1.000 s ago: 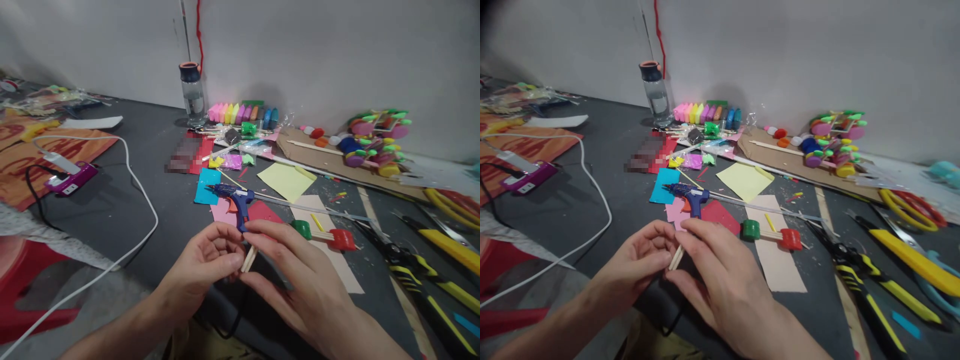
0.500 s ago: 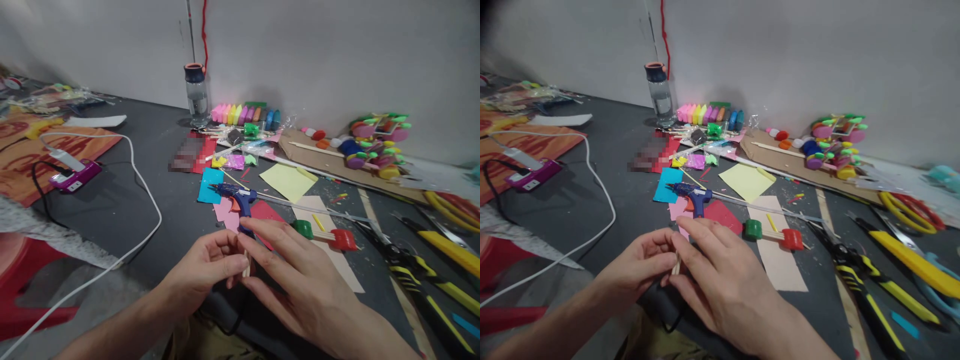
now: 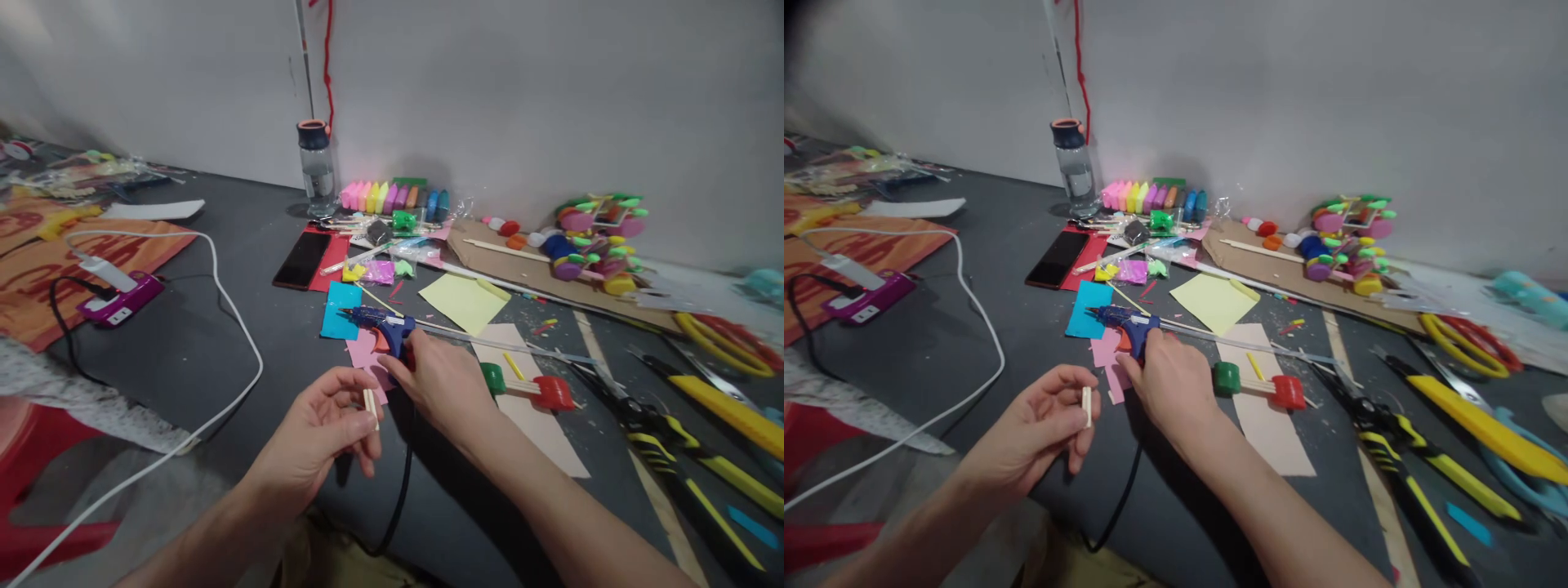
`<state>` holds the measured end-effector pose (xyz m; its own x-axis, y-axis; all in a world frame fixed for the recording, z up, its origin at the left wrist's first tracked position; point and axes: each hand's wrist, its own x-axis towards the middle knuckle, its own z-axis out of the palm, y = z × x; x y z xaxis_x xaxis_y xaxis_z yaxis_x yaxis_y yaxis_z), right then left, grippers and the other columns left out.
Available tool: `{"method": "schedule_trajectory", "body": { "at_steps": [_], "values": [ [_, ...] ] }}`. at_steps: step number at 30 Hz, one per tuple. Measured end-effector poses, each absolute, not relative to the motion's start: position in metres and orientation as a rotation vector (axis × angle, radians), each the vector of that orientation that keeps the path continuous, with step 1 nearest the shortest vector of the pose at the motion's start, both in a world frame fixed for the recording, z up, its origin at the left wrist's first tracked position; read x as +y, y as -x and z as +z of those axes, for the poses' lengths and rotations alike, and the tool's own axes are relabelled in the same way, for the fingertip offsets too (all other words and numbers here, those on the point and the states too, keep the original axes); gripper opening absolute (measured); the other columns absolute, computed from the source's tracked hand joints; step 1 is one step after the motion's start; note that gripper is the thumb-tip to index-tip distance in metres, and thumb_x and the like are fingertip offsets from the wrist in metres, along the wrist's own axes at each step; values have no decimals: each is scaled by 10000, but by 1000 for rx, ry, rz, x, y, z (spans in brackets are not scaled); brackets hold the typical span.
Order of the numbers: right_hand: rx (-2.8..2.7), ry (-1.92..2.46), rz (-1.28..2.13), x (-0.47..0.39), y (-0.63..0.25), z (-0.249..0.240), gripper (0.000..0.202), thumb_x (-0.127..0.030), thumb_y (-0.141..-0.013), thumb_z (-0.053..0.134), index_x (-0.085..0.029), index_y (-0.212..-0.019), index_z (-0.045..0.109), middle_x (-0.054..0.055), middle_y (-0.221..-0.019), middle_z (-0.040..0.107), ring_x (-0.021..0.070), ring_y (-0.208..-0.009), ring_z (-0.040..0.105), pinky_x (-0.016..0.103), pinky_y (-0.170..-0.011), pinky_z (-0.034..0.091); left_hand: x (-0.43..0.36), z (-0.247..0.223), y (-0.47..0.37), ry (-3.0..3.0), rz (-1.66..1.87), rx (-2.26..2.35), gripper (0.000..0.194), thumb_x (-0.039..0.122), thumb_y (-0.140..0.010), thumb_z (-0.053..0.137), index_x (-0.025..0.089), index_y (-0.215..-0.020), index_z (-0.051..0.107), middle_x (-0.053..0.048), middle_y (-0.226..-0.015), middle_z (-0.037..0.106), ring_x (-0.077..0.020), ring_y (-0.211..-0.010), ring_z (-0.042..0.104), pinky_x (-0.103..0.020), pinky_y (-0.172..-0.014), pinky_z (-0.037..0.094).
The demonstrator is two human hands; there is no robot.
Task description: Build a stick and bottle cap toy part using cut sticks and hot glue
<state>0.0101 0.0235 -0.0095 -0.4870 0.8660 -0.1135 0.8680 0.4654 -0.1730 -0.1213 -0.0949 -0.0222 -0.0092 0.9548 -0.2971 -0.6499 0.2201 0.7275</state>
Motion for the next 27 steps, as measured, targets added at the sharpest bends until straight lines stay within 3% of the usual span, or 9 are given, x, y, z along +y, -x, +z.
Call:
{"method": "schedule_trajectory", "body": {
  "at_steps": [4,8,13,19,24,27],
  "values": [
    [2564,-1669,-376,29,-1,-10,327,-450,-983,605,-135,-1058,650,50,-960,679,183,-864,667,396,-830,557,-96,-20,122,-447,1319,904,361,78,-657,845,158,-957,661,26,-728,673,-81,-523,638,-166,-456,557],
    [2557,-1754,-546,34,-4,-11,275,-407,-972,631,-137,-1021,651,43,-955,670,181,-867,657,391,-830,554,-98,-21,120,-528,1282,984,339,41,-674,800,149,-967,671,18,-723,680,-88,-559,650,-182,-507,581],
    [2691,-1915,-970,31,-19,-12,221,-345,-915,647,-157,-1031,628,4,-824,661,160,-730,624,313,-712,515,-100,-26,112,-657,1351,1200,364,53,-634,788,146,-980,728,6,-727,707,-67,-533,627,-147,-514,544],
    [2873,-1961,-1548,15,-47,8,343,-509,-894,543,-178,-854,623,-3,-725,601,148,-641,562,236,-538,444,-95,-19,114,-1076,1357,1366,347,104,-633,829,156,-974,789,-33,-733,737,-107,-585,654,-164,-543,544],
    [2976,-2277,-1540,-2,-80,34,253,-452,-853,628,-221,-957,641,-28,-707,573,131,-557,490,227,-470,409,-87,1,115,-1283,1369,1420,217,165,-711,841,198,-923,806,-51,-828,744,-125,-675,667,-185,-606,563],
    [3044,-2462,-1342,-9,-100,44,158,-396,-821,680,-246,-850,643,-29,-660,574,130,-529,480,226,-439,372,-80,5,107,-1044,1280,1301,179,188,-723,822,181,-894,768,-30,-765,722,-118,-614,662,-203,-578,569]
  ]
}}
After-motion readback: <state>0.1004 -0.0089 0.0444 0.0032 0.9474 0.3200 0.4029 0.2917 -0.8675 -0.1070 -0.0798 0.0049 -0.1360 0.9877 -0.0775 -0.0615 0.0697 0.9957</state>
